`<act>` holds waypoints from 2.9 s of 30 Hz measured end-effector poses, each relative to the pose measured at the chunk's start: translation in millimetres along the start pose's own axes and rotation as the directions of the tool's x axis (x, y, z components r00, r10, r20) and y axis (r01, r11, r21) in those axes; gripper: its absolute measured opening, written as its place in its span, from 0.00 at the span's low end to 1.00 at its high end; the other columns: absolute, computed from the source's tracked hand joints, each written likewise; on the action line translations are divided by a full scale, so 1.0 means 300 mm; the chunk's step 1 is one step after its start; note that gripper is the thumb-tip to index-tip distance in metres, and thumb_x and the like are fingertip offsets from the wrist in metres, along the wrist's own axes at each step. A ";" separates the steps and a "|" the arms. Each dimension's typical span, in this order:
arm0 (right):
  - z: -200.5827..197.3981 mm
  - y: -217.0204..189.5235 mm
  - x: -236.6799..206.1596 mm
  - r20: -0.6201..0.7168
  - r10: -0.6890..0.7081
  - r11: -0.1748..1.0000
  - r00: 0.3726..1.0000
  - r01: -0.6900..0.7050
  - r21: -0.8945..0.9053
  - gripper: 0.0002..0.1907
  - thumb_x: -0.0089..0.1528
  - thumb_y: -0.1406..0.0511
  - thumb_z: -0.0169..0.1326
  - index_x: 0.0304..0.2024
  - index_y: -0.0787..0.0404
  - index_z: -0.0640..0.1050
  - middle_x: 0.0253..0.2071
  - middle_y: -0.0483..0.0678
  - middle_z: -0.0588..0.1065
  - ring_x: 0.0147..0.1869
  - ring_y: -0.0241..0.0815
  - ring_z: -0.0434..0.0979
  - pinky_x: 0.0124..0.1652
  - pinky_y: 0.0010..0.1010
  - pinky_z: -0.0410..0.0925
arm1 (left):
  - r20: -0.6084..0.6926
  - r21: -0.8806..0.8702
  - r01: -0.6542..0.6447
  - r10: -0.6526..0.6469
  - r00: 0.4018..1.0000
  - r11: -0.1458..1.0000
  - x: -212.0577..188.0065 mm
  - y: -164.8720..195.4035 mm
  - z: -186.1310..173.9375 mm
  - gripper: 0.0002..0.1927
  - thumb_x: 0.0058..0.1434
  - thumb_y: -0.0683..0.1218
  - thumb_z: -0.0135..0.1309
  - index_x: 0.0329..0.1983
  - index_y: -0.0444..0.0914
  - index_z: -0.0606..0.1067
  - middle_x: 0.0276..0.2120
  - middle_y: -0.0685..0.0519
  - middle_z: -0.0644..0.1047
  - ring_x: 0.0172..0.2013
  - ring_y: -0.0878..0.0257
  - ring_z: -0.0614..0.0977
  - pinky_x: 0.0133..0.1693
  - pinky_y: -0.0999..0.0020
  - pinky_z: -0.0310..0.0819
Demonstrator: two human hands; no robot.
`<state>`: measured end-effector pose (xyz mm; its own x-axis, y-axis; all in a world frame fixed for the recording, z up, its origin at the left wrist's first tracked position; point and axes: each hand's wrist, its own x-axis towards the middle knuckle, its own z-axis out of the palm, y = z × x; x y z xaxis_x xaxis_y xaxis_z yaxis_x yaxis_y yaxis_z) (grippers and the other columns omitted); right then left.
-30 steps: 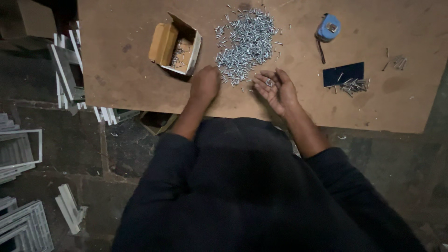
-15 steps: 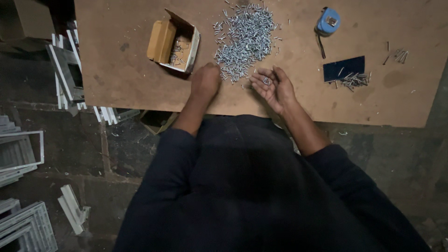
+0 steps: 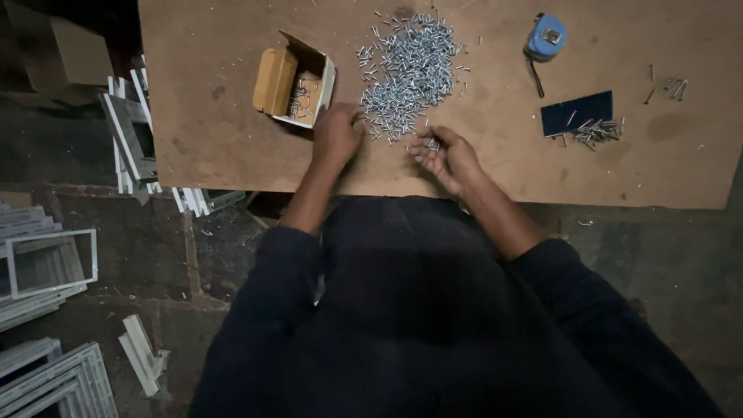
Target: The person sorts small metal fasteners on a workbench, picking them up from a pile and placing them into a small cardboard box. The hands repeatedly gather fasteners and transfer them into the box.
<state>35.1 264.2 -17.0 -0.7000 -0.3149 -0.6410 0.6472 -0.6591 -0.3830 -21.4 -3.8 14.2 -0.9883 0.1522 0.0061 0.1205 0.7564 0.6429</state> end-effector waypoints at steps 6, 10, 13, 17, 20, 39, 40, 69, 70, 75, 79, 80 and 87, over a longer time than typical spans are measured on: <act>-0.008 -0.003 -0.044 -0.085 0.000 1.000 0.996 -0.002 -0.020 0.16 0.73 0.59 0.40 0.49 0.66 0.72 0.41 0.54 0.76 0.48 0.50 0.83 0.48 0.38 0.77 | 0.115 0.210 0.011 -0.036 0.993 0.978 0.020 -0.045 0.081 0.08 0.57 0.40 0.57 0.40 0.39 0.81 0.42 0.42 0.78 0.44 0.43 0.81 0.50 0.50 0.74; 0.000 -0.017 -0.052 -0.082 -0.011 0.999 0.997 0.008 -0.036 0.19 0.73 0.58 0.40 0.51 0.68 0.72 0.45 0.56 0.78 0.48 0.49 0.82 0.49 0.37 0.77 | 0.151 0.253 0.027 -0.067 0.986 0.967 0.036 -0.013 0.060 0.08 0.54 0.44 0.62 0.36 0.37 0.80 0.40 0.41 0.79 0.43 0.44 0.81 0.50 0.51 0.73; 0.018 -0.026 -0.049 -0.070 -0.020 0.999 0.997 0.018 -0.026 0.20 0.73 0.57 0.41 0.53 0.68 0.72 0.47 0.57 0.77 0.49 0.49 0.82 0.51 0.38 0.77 | 0.191 0.199 0.139 -0.178 0.965 0.970 0.049 0.043 0.015 0.12 0.51 0.47 0.65 0.36 0.38 0.81 0.39 0.42 0.81 0.42 0.47 0.83 0.51 0.54 0.74; 0.046 -0.028 -0.039 -0.088 0.005 0.999 0.996 -0.008 -0.035 0.20 0.72 0.57 0.40 0.53 0.68 0.72 0.49 0.57 0.77 0.51 0.49 0.82 0.52 0.38 0.77 | 0.360 -0.248 0.346 -0.246 0.900 0.905 0.034 0.115 -0.024 0.11 0.56 0.48 0.64 0.40 0.40 0.83 0.39 0.46 0.84 0.40 0.53 0.86 0.45 0.63 0.79; 0.038 -0.018 -0.022 -0.090 0.043 0.998 0.995 -0.047 -0.039 0.20 0.71 0.57 0.39 0.52 0.67 0.72 0.48 0.57 0.78 0.49 0.48 0.83 0.49 0.36 0.78 | 0.329 -0.446 0.276 -0.131 0.935 0.851 0.013 0.129 -0.026 0.12 0.59 0.49 0.65 0.43 0.40 0.83 0.40 0.46 0.84 0.41 0.53 0.85 0.45 0.65 0.77; 0.020 -0.017 -0.004 -0.141 0.010 0.999 0.990 -0.015 -0.036 0.18 0.72 0.60 0.40 0.52 0.68 0.71 0.46 0.57 0.77 0.46 0.49 0.82 0.47 0.37 0.77 | 0.218 0.172 -0.122 0.083 0.972 0.977 -0.039 -0.053 0.114 0.05 0.60 0.40 0.59 0.38 0.35 0.76 0.41 0.41 0.77 0.45 0.41 0.79 0.49 0.49 0.73; 0.027 -0.020 -0.008 -0.135 0.006 0.999 0.991 -0.012 -0.040 0.18 0.72 0.60 0.40 0.52 0.68 0.71 0.46 0.57 0.77 0.46 0.49 0.82 0.47 0.37 0.77 | 0.219 0.183 -0.104 0.063 0.974 0.978 -0.032 -0.051 0.117 0.05 0.61 0.39 0.58 0.39 0.34 0.76 0.42 0.40 0.77 0.45 0.41 0.79 0.49 0.49 0.73; -0.025 -0.002 -0.026 -0.127 -0.006 0.999 0.992 0.000 -0.047 0.18 0.72 0.59 0.42 0.50 0.68 0.72 0.43 0.55 0.77 0.46 0.49 0.82 0.46 0.36 0.77 | 0.196 0.081 -0.010 -0.006 0.980 0.997 -0.062 -0.003 0.093 0.10 0.60 0.43 0.60 0.40 0.33 0.76 0.41 0.38 0.76 0.45 0.39 0.77 0.48 0.47 0.72; -0.024 -0.002 -0.027 -0.132 -0.005 0.999 0.991 -0.001 -0.052 0.18 0.72 0.58 0.42 0.50 0.68 0.72 0.43 0.55 0.77 0.46 0.49 0.82 0.47 0.36 0.77 | 0.203 0.071 0.002 -0.016 0.979 0.997 -0.061 0.002 0.090 0.10 0.59 0.43 0.60 0.40 0.33 0.76 0.41 0.38 0.76 0.45 0.39 0.77 0.48 0.47 0.72; -0.009 0.005 -0.037 -0.140 -0.012 0.998 0.990 0.003 -0.065 0.18 0.72 0.58 0.41 0.49 0.68 0.72 0.42 0.56 0.77 0.46 0.49 0.82 0.47 0.37 0.78 | 0.251 0.108 0.019 -0.046 0.967 0.994 -0.059 0.007 0.094 0.10 0.58 0.44 0.59 0.40 0.34 0.76 0.42 0.39 0.77 0.46 0.40 0.78 0.50 0.48 0.72; 0.012 -0.002 -0.049 -0.155 -0.006 0.998 0.988 -0.005 -0.066 0.19 0.72 0.58 0.41 0.50 0.69 0.72 0.43 0.56 0.77 0.46 0.49 0.82 0.48 0.37 0.78 | 0.231 0.172 -0.004 -0.036 0.972 0.985 -0.054 -0.006 0.121 0.10 0.60 0.44 0.58 0.41 0.34 0.76 0.43 0.38 0.77 0.45 0.39 0.79 0.48 0.48 0.72; 0.017 -0.005 -0.051 -0.165 -0.003 0.997 0.986 -0.009 -0.075 0.19 0.72 0.58 0.41 0.51 0.69 0.72 0.44 0.56 0.77 0.46 0.49 0.82 0.48 0.36 0.78 | 0.221 0.178 0.016 -0.056 0.974 0.984 -0.060 -0.006 0.127 0.10 0.61 0.44 0.57 0.42 0.34 0.77 0.43 0.38 0.78 0.45 0.39 0.79 0.49 0.48 0.73; 0.016 -0.003 -0.036 -0.119 -0.006 0.999 0.993 0.001 -0.047 0.18 0.70 0.59 0.39 0.50 0.67 0.72 0.46 0.57 0.77 0.47 0.50 0.83 0.48 0.36 0.78 | 0.507 -0.655 0.388 -0.004 0.862 0.648 -0.074 0.059 0.167 0.11 0.67 0.49 0.58 0.48 0.39 0.81 0.44 0.45 0.83 0.47 0.51 0.81 0.50 0.67 0.76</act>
<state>40.8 265.0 -6.5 -0.6632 -0.2272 -0.7131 0.6602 -0.6264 -0.4144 7.4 38.1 -12.9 -0.8052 0.4506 -0.3855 -0.3668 0.1323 0.9209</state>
